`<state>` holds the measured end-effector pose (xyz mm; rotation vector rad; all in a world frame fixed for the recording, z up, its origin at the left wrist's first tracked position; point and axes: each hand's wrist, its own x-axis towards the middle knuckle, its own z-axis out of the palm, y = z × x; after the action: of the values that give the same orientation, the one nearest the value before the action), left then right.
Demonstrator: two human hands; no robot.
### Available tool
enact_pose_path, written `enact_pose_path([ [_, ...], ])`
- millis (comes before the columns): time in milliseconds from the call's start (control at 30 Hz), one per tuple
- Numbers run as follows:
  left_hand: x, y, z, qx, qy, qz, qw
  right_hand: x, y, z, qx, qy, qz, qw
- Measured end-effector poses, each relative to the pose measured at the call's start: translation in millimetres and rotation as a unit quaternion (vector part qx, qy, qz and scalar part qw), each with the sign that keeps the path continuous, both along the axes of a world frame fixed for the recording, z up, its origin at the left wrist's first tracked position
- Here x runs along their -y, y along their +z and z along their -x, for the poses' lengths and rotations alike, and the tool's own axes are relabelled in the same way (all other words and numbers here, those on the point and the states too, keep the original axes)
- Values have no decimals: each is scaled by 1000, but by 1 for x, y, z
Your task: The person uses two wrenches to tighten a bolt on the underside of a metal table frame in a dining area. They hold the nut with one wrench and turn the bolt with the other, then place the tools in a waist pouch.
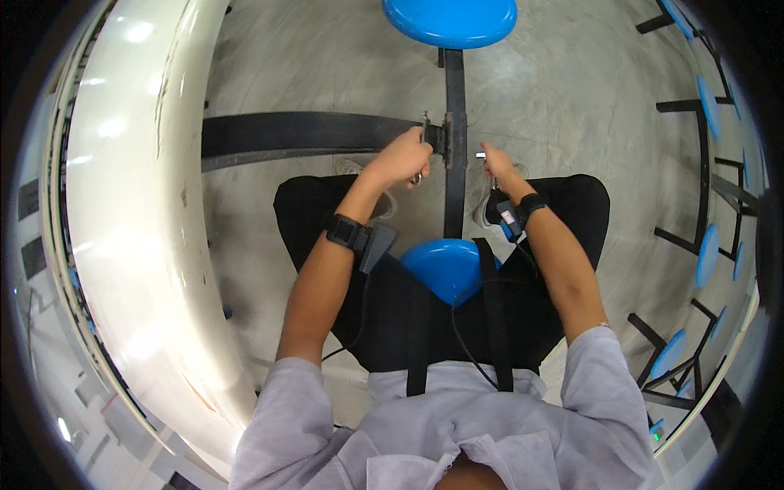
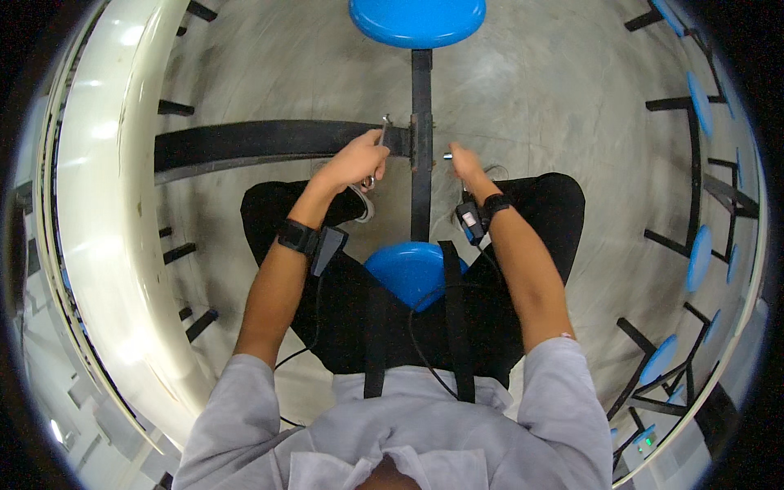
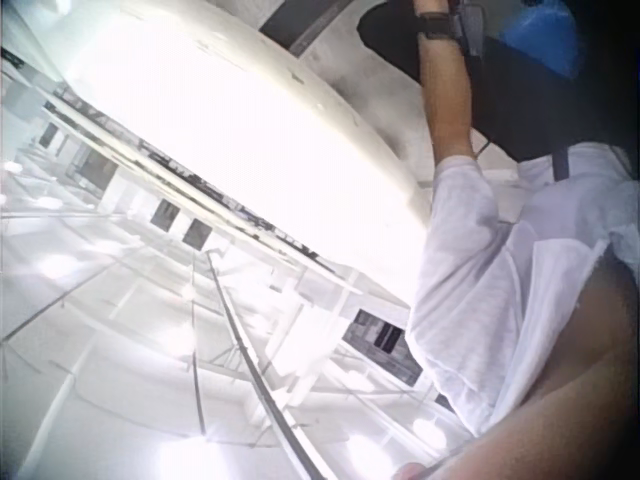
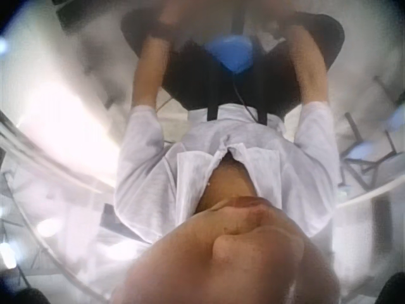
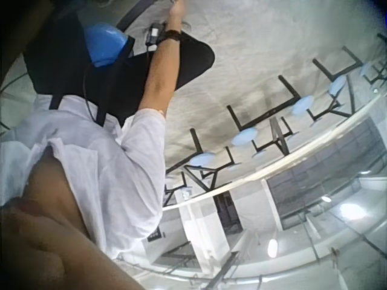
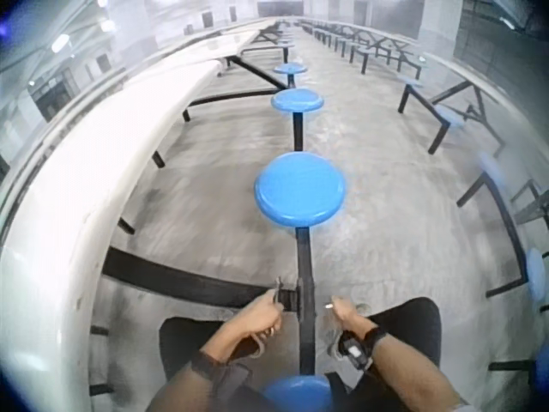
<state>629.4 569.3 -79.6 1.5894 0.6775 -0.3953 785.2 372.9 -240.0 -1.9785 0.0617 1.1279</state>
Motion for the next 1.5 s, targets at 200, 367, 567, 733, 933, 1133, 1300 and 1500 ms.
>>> enact_pose_path([
  [200, -25, -14, -25, 17, 119, 80, 990, -28, 74, -23, 43, 160, -58, 984],
  [367, -20, -29, -43, 21, 167, 84, 982, -35, 72, -30, 121, 142, -41, 982],
  [567, -32, -52, -37, 21, -25, -256, 966, -53, 54, -38, 159, 165, 6, 973],
  [733, -33, -40, -33, 10, -15, -244, 970, -56, 48, -35, 188, 205, 26, 960],
  [933, -34, -33, -41, 28, 70, -231, 970, -46, 26, -34, 189, 187, 8, 964],
  [1133, -24, -13, -35, -29, -132, -359, 923, -42, 18, -33, 3, 79, 32, 996],
  [1300, -23, -15, -35, -58, -189, -388, 900, -60, 31, -24, 55, 165, -19, 985],
  [1500, -23, -6, -38, -69, -207, -356, 909, -59, 32, -22, 62, 152, 19, 986],
])
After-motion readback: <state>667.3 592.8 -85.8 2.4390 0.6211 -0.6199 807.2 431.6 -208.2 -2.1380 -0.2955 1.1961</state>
